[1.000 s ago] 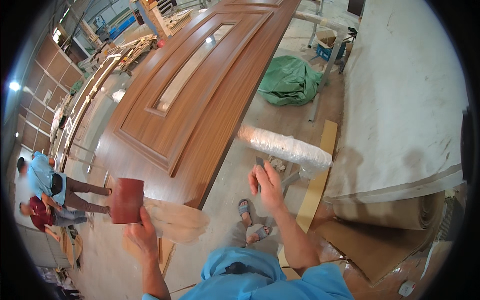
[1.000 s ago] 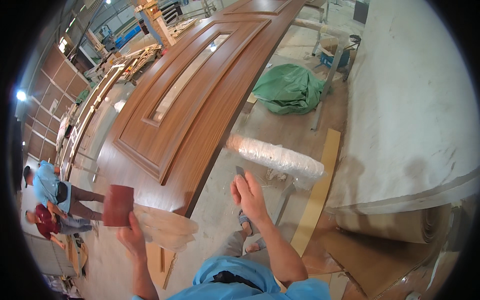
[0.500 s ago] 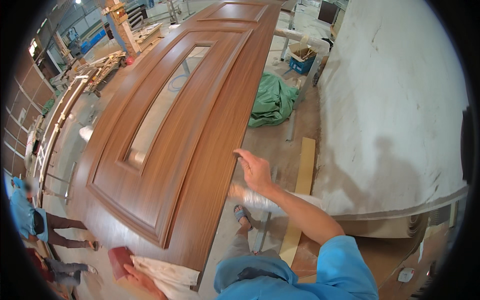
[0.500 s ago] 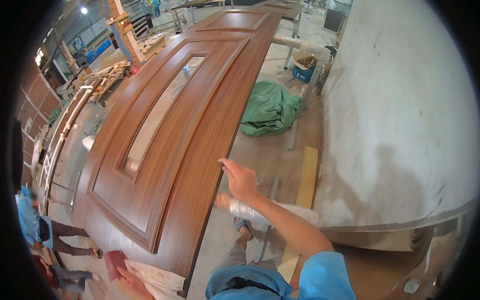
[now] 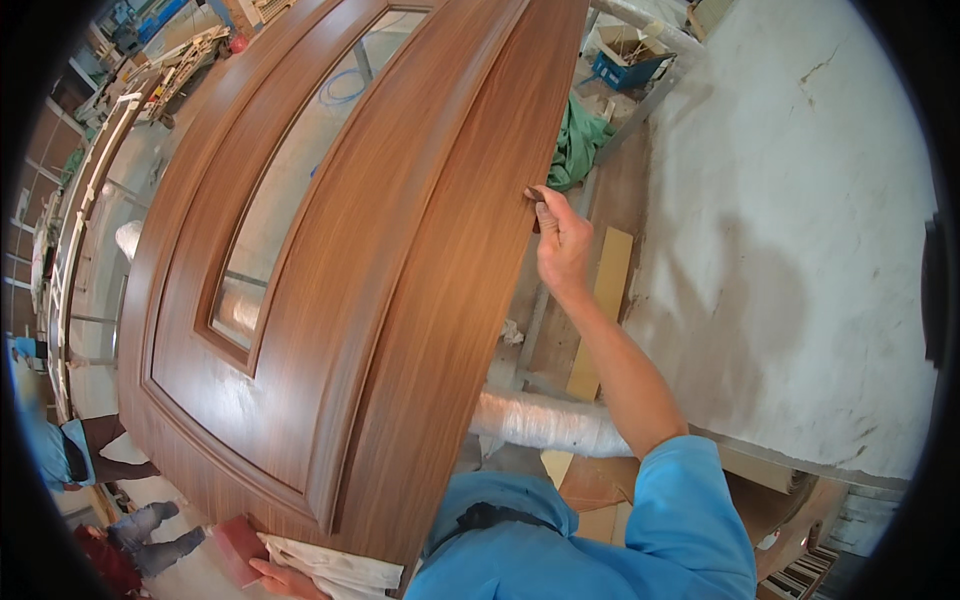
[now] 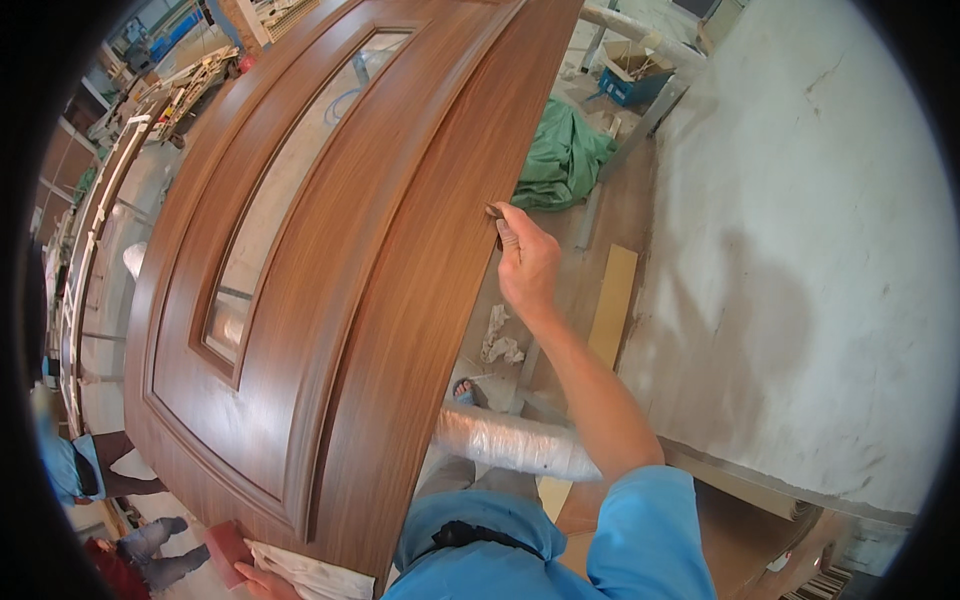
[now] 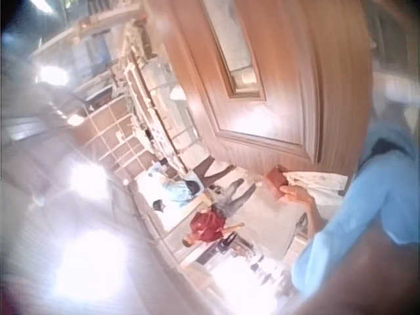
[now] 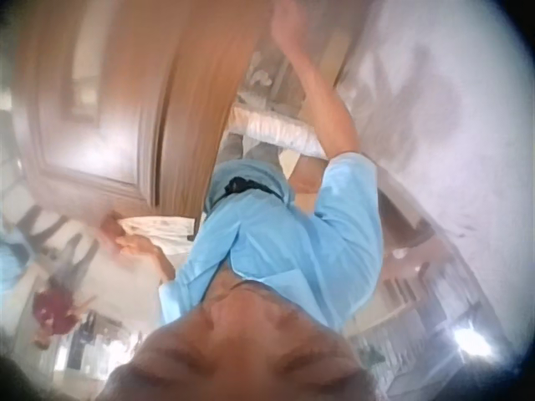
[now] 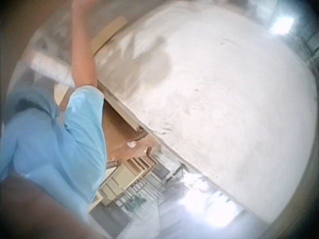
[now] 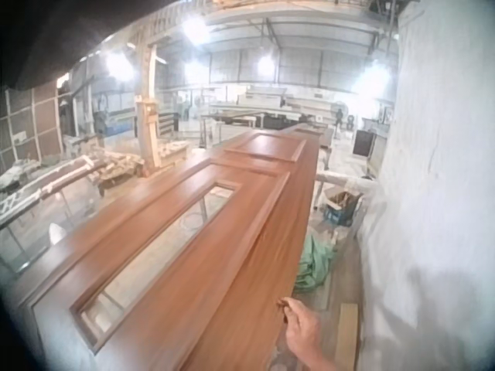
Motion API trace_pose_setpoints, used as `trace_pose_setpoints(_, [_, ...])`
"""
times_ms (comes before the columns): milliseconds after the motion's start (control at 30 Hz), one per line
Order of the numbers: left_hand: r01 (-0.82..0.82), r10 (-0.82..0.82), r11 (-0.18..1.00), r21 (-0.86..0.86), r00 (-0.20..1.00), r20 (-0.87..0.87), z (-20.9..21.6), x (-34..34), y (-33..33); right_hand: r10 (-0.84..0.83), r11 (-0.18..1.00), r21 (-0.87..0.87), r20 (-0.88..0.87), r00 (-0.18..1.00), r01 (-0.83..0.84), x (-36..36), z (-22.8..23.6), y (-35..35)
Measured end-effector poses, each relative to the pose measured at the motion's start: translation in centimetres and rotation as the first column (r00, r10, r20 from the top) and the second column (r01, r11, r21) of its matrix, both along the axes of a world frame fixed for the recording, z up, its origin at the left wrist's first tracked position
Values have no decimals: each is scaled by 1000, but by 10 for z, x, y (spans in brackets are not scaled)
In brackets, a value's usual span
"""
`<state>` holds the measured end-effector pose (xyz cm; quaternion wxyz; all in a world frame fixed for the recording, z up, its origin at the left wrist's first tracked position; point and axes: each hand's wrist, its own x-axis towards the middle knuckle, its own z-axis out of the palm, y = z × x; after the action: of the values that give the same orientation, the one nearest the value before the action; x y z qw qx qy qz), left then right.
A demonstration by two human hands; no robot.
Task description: The person wipes and sands a wooden door with a glass panel using a cloth and sandpaper. They repeatedly wipe the surface, sand edges and panels, and wipe again to remove dust. The door remains on a workbench throughout the process.
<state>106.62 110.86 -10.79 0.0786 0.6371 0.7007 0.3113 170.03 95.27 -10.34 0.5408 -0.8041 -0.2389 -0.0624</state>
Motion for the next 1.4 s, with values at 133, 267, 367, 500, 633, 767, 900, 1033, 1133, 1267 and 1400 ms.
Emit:
trace_pose_setpoints(133, [54, -67, 997, 51, 951, 301, 2, -2, -3, 174, 984, -62, 81, 981, -169, -66, 1, -19])
trace_pose_setpoints(267, [165, -165, 986, 24, 945, 282, 9, 7, -7, 276, 961, -74, 210, 938, -266, -166, 2, -37])
trace_pose_setpoints(367, [239, -249, 968, 72, 936, 250, 15, 14, -9, 347, 936, -43, 274, 897, -350, -251, -6, -52])
trace_pose_setpoints(500, [352, -346, 935, -46, 932, 110, 26, 17, -12, 437, 886, -17, 360, 824, -462, -363, -25, -73])
trace_pose_setpoints(633, [579, -589, 808, 106, 797, 132, 33, 24, -8, 433, 864, 88, 373, 820, -496, -367, -26, -71])
trace_pose_setpoints(767, [522, -526, 848, 89, 850, 31, 30, 23, 1, 140, 976, 115, 322, 936, -186, -262, -9, -39])
trace_pose_setpoints(900, [584, -588, 802, 126, 809, -3, 26, 19, 10, 122, 987, -120, 116, 986, -108, -213, -6, -38])
trace_pose_setpoints(1033, [583, -604, 792, 179, 791, 93, 27, 20, 21, 314, 948, -14, 203, 928, -318, -296, -37, -60])
trace_pose_setpoints(1133, [547, -552, 832, 90, 833, 42, 29, 24, 32, 377, 862, 199, 363, 852, -466, -405, -59, -67])
trace_pose_setpoints(1267, [550, -581, 812, 196, 792, 186, 24, 25, 47, 498, 814, 92, 396, 771, -574, -510, -47, -92])
trace_pose_setpoints(1400, [538, -583, 808, 239, 788, 197, 19, 18, 56, 366, 865, 128, 501, 784, -485, -467, -35, -81])
